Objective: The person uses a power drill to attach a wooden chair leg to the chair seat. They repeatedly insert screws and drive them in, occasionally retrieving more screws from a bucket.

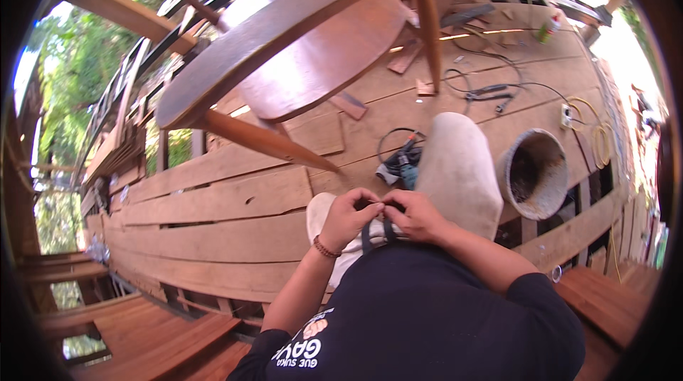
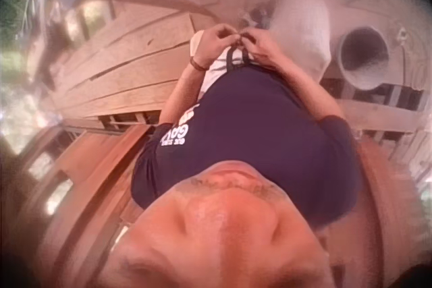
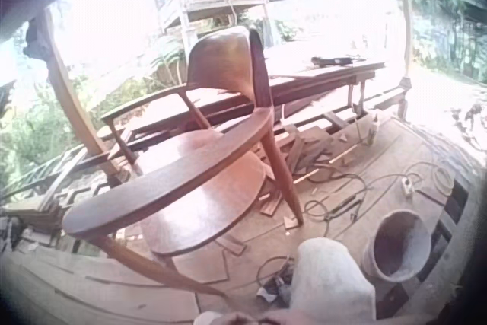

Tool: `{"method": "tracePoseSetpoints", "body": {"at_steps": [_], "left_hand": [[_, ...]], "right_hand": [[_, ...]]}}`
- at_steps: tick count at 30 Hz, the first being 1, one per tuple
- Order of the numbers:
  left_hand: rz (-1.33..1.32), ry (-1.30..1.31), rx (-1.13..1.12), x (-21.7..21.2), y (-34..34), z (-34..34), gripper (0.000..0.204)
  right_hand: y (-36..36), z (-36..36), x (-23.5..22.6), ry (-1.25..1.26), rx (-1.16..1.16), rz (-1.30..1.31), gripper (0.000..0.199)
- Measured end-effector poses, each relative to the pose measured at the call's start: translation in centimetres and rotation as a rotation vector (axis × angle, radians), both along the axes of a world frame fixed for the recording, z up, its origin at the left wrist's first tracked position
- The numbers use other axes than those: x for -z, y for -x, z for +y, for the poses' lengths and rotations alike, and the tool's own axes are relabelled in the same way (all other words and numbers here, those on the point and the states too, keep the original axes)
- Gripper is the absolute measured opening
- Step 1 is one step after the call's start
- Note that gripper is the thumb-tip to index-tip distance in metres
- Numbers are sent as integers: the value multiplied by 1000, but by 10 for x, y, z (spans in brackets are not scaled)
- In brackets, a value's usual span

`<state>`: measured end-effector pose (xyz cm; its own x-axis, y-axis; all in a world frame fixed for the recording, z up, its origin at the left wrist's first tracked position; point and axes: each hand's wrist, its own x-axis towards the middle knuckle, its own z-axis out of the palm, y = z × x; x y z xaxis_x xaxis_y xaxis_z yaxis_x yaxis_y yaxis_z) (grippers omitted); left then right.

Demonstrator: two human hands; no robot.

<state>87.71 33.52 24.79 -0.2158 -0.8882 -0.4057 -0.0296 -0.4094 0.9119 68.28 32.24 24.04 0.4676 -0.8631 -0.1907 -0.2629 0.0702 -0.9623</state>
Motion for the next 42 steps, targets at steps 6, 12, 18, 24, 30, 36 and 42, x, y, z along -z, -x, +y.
{"method": "tracePoseSetpoints", "body": {"at_steps": [6,12,18,24,30,36,42], "left_hand": [[-258,485,-657,-15,-55,-12,32],[-412,440,-495,-57,-86,-52,28],[-607,368,-506,-65,-70,-65,22],[-671,382,-480,-64,-76,-61,25],[-712,372,-456,-63,-86,-57,37],[-734,327,-390,-58,-90,-62,42],[-603,399,-434,-39,-86,-58,54]], "right_hand": [[-39,-62,-20,384,60,-1,19],[-121,-127,-7,431,121,-94,20],[-140,-143,7,328,88,-236,20],[-146,-140,9,379,50,-253,18],[-153,-138,0,447,65,-263,16],[-138,-142,-2,493,-63,-146,16],[-1,-131,-65,544,192,-181,6]]}}
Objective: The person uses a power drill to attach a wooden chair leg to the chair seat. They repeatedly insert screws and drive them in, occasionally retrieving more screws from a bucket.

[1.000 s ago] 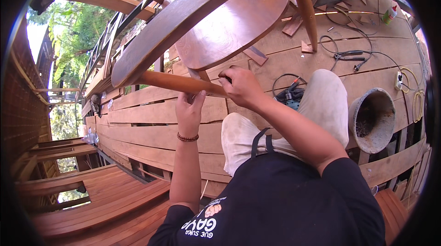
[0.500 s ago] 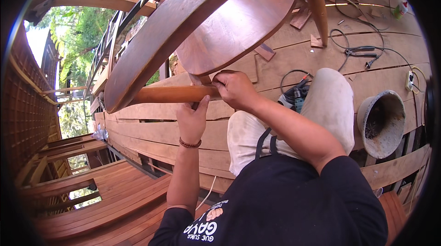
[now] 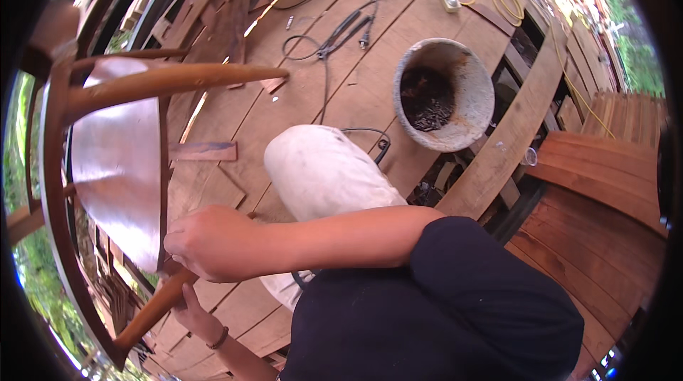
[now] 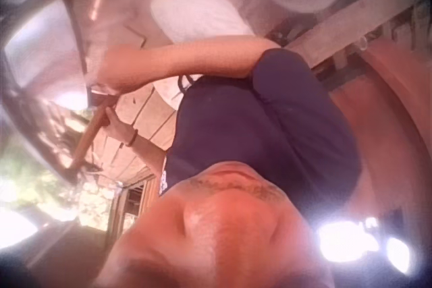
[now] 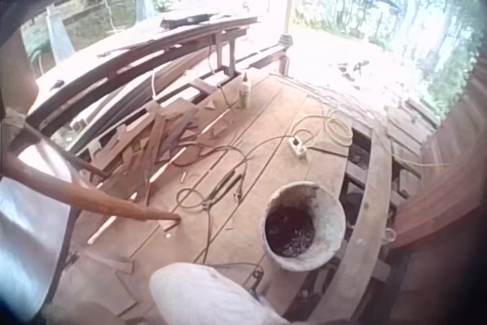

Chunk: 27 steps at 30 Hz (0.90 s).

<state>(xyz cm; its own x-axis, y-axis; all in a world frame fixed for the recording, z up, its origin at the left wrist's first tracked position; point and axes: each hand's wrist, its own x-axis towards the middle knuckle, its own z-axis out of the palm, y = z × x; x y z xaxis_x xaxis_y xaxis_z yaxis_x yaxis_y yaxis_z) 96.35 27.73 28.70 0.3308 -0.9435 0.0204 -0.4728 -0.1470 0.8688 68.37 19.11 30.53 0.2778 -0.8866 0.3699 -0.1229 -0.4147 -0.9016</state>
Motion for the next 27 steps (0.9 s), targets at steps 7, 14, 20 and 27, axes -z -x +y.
{"method": "tracePoseSetpoints", "body": {"at_steps": [7,14,20,27], "left_hand": [[-167,-61,-105,26,-44,-7,63],[-57,-3,-289,21,-38,-17,62],[-142,-4,-419,24,14,-26,68],[-195,-10,-458,22,31,-26,65]], "right_hand": [[230,75,88,-363,716,104,10],[385,135,210,-692,992,571,13],[419,120,258,-800,754,772,13],[443,115,279,-887,423,944,14]]}}
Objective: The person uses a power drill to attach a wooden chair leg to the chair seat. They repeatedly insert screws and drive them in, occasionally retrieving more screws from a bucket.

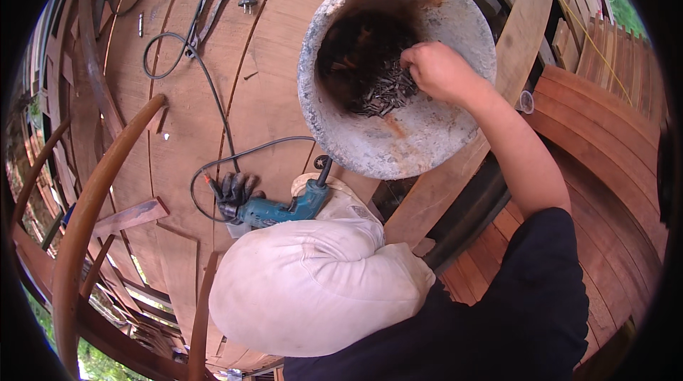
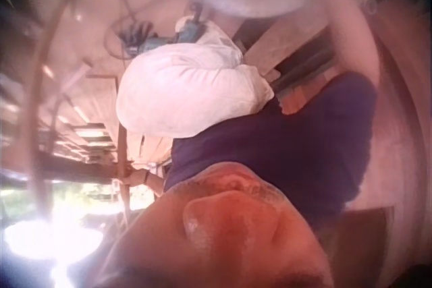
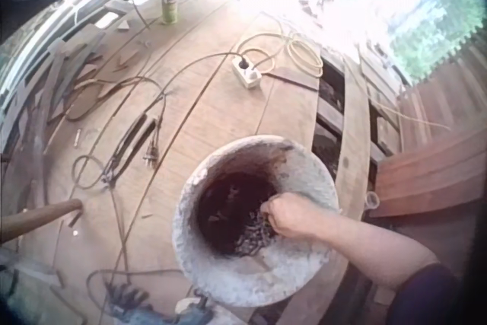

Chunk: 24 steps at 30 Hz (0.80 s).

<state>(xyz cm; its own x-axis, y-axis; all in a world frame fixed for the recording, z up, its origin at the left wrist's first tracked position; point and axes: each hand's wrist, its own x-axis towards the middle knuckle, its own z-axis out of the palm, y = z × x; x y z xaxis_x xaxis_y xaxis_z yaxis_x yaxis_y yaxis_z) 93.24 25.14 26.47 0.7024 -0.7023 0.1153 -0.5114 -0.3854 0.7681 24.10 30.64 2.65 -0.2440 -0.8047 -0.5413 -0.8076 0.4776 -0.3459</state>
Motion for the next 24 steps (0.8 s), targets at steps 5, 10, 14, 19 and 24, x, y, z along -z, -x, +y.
{"method": "tracePoseSetpoints", "body": {"at_steps": [5,10,14,19,24], "left_hand": [[-10,-10,-2,1,8,-7,64],[-16,-5,-12,-1,11,-8,62],[-16,4,-19,-3,10,-7,60],[-12,6,-25,-3,9,-5,58],[-10,5,-29,-3,8,-6,57]], "right_hand": [[-3,-4,6,-95,-73,-21,15],[-17,-10,14,23,-298,-71,14],[-21,-6,30,39,-423,-89,12],[-21,-6,32,89,-467,-70,9],[-22,-16,32,18,-569,7,19]]}}
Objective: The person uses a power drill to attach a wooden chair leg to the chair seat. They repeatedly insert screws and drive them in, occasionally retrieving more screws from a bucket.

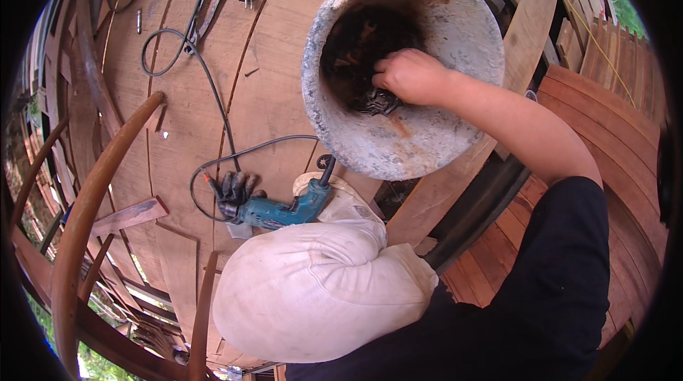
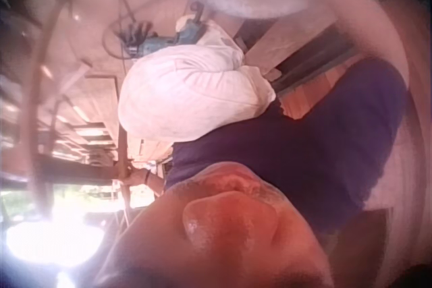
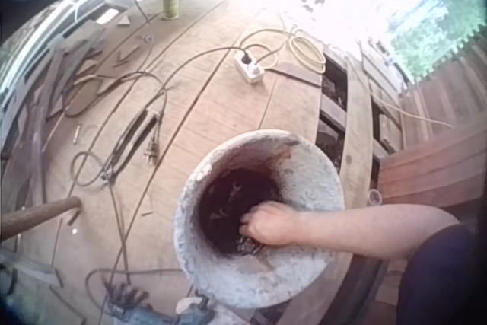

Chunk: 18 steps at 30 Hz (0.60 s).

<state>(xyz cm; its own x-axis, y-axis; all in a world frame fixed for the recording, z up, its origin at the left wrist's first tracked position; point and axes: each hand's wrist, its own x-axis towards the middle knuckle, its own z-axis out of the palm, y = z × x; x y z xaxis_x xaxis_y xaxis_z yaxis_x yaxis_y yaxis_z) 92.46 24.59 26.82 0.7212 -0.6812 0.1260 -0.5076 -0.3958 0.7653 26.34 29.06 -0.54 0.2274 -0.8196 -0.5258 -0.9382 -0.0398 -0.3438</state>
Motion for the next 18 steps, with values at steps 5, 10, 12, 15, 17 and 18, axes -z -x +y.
{"method": "tracePoseSetpoints", "body": {"at_steps": [5,10,12,15,17,18], "left_hand": [[-2,7,-6,1,2,1,55],[1,18,-15,3,4,2,53],[5,23,-17,4,4,1,53],[14,30,-20,7,5,0,52],[21,33,-23,6,5,0,51],[23,34,-24,5,5,1,51]], "right_hand": [[1,5,6,19,-3,-10,13],[3,3,-5,-47,295,-276,10],[5,7,-10,-45,471,-491,8],[-7,12,-28,-380,934,-917,8],[-11,16,-34,-429,991,-1088,8],[-14,17,-37,-453,1018,-1174,8]]}}
